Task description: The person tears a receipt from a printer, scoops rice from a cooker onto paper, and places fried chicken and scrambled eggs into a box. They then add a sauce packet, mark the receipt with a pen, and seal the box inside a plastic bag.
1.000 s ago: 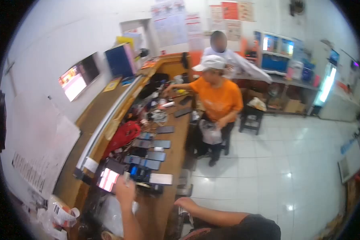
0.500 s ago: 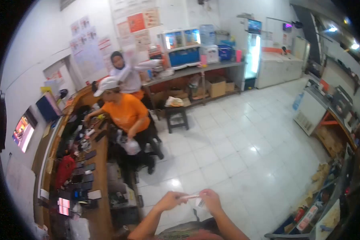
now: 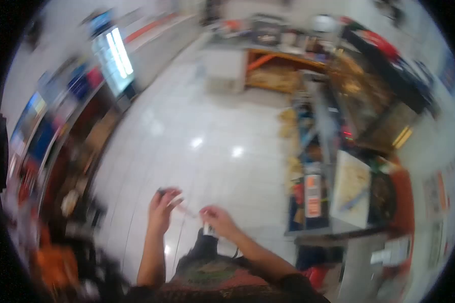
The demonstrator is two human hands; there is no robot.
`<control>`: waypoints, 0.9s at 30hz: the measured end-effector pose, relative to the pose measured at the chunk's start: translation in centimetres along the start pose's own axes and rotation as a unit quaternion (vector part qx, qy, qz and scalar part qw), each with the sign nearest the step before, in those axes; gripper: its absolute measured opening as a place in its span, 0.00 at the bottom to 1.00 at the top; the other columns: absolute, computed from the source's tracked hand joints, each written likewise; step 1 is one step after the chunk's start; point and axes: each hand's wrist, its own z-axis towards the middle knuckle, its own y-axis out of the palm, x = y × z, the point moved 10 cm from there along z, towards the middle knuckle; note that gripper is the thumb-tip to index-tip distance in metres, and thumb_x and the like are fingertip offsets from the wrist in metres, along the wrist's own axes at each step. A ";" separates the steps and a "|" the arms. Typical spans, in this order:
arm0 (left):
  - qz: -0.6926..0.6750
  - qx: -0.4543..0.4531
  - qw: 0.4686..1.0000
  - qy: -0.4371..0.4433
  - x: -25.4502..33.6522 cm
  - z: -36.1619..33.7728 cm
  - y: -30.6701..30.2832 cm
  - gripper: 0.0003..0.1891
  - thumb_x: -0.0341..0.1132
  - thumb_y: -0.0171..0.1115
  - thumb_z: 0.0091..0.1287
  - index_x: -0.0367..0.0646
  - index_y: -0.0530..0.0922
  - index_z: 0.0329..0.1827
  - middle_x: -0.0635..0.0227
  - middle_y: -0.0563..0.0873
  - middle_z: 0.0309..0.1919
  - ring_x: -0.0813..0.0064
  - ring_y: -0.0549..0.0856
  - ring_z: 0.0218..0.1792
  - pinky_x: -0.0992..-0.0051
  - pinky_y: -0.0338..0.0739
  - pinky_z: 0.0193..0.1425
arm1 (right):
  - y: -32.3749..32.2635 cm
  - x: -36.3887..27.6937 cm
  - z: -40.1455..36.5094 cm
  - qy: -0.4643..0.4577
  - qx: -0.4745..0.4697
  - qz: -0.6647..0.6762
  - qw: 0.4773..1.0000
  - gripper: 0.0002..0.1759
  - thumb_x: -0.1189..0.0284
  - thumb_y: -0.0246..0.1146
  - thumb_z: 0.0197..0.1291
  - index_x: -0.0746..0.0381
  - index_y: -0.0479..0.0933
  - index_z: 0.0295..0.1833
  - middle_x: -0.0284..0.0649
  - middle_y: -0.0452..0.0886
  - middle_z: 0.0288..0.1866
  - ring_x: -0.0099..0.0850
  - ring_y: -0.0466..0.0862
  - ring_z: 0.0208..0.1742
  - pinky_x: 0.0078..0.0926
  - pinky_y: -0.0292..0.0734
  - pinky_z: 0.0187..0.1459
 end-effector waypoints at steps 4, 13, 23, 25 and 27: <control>0.083 -0.214 0.961 -0.155 -11.0 14.0 8.8 0.08 0.35 0.58 0.69 0.40 0.73 0.42 0.65 0.83 0.34 0.76 0.80 0.27 0.76 0.80 0.33 | -18.4 0.5 3.2 -0.049 0.241 -0.031 0.969 0.11 0.73 0.57 0.66 0.61 0.78 0.51 0.33 0.81 0.41 0.22 0.80 0.45 0.23 0.76 0.46; 0.299 -0.655 0.680 -0.141 -21.1 21.3 52.9 0.28 0.46 0.76 0.57 0.34 0.80 0.54 0.65 0.85 0.35 0.81 0.78 0.31 0.77 0.72 0.31 | -43.2 -20.5 -4.6 -0.223 0.643 0.018 0.733 0.17 0.80 0.60 0.60 0.63 0.77 0.55 0.38 0.82 0.47 0.25 0.82 0.45 0.24 0.78 0.46; 0.043 -0.665 0.679 0.308 -2.1 26.5 96.5 0.15 0.30 0.72 0.60 0.39 0.83 0.50 0.69 0.87 0.36 0.84 0.79 0.30 0.79 0.74 0.35 | -69.4 -46.3 -12.9 -0.400 0.659 -0.048 0.635 0.13 0.77 0.63 0.67 0.70 0.78 0.54 0.40 0.87 0.46 0.23 0.86 0.41 0.20 0.81 0.42; -0.021 -0.660 0.682 0.315 -0.7 27.0 102.0 0.15 0.28 0.71 0.60 0.40 0.83 0.51 0.71 0.87 0.39 0.85 0.78 0.30 0.79 0.74 0.35 | -74.1 -50.0 -13.8 -0.456 0.664 -0.062 0.590 0.12 0.76 0.64 0.68 0.70 0.78 0.54 0.40 0.87 0.45 0.22 0.86 0.40 0.19 0.81 0.42; -0.056 -0.610 0.675 0.412 0.4 27.8 105.3 0.16 0.26 0.69 0.60 0.42 0.82 0.53 0.70 0.87 0.43 0.81 0.79 0.31 0.79 0.72 0.33 | -77.5 -51.6 -14.1 -0.472 0.683 -0.034 0.556 0.13 0.74 0.64 0.68 0.70 0.79 0.53 0.40 0.88 0.44 0.21 0.86 0.39 0.19 0.80 0.40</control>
